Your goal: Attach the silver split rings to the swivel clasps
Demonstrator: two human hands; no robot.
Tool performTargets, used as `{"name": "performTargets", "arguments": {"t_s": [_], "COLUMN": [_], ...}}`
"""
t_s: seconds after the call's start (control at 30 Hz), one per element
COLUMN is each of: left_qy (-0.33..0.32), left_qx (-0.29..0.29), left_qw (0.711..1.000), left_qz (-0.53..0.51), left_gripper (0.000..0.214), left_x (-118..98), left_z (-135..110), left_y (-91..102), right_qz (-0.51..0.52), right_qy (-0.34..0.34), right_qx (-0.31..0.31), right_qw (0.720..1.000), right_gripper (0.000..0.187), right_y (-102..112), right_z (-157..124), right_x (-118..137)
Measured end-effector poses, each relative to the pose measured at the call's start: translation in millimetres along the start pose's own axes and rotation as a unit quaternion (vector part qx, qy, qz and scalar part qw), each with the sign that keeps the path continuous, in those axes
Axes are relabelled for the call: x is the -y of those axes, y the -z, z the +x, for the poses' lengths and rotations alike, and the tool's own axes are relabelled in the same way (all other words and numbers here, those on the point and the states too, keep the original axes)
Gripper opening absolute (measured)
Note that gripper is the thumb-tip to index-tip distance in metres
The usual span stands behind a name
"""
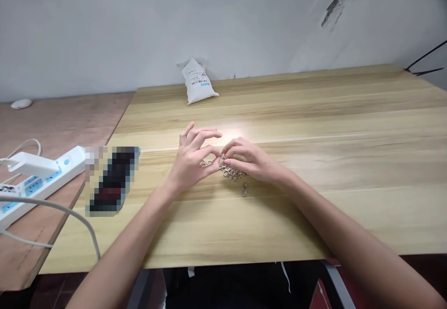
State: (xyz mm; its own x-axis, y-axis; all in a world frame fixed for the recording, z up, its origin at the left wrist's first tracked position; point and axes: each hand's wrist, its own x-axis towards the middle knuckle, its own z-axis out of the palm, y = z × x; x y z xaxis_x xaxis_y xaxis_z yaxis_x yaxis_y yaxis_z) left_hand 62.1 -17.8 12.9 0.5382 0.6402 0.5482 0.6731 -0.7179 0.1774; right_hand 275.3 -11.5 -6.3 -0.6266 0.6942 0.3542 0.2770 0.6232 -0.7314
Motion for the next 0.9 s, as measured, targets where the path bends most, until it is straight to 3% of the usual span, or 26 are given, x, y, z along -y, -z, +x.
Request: {"name": "performTargets", "arguments": {"t_s": [0.17, 0.33, 0.4, 0.5, 0.57, 0.73, 0.9], "left_qy": [-0.022, 0.045, 0.073, 0.082, 0.077, 0.059, 0.068], "left_qx": [0.004, 0.032, 0.069, 0.117, 0.117, 0.159, 0.193], "left_qw": [1.0, 0.998, 0.992, 0.986, 0.987, 0.985, 0.979], "left_qz": [-0.013, -0.042, -0.071, -0.089, -0.075, -0.014, 0.005], "left_gripper": [0.009, 0.008, 0.009, 0.009, 0.009, 0.011, 0.015], "left_x": [-0.6, 1.9, 4.7, 12.5, 20.7, 40.2, 43.1], "left_z": [-0.7, -0.4, -0.8, -2.1, -3.5, -11.8, -22.4], "left_y": [-2.8, -2.5, -2.4, -1.2, 1.5, 11.8, 18.7], "right_qz": [-0.062, -0.23, -0.267, -0.283, -0.294, -0.364, -0.358], "right_qy": [-0.001, 0.037, 0.05, 0.092, 0.105, 0.089, 0.09], "right_qx": [0.05, -0.09, -0.113, -0.104, -0.094, -0.076, -0.011], "right_qw": [0.997, 0.968, 0.956, 0.949, 0.945, 0.924, 0.929], "right_gripper": [0.017, 0.016, 0.018, 0.019, 0.021, 0.02, 0.02], "right_y": [11.2, 9.8, 4.7, -6.4, -12.3, -9.4, -4.4], "right_z": [-0.9, -0.2, 1.2, 2.7, 2.9, 2.6, 2.2], "right_x": [-6.4, -6.9, 1.9, 16.1, 18.4, -4.9, -16.4]}}
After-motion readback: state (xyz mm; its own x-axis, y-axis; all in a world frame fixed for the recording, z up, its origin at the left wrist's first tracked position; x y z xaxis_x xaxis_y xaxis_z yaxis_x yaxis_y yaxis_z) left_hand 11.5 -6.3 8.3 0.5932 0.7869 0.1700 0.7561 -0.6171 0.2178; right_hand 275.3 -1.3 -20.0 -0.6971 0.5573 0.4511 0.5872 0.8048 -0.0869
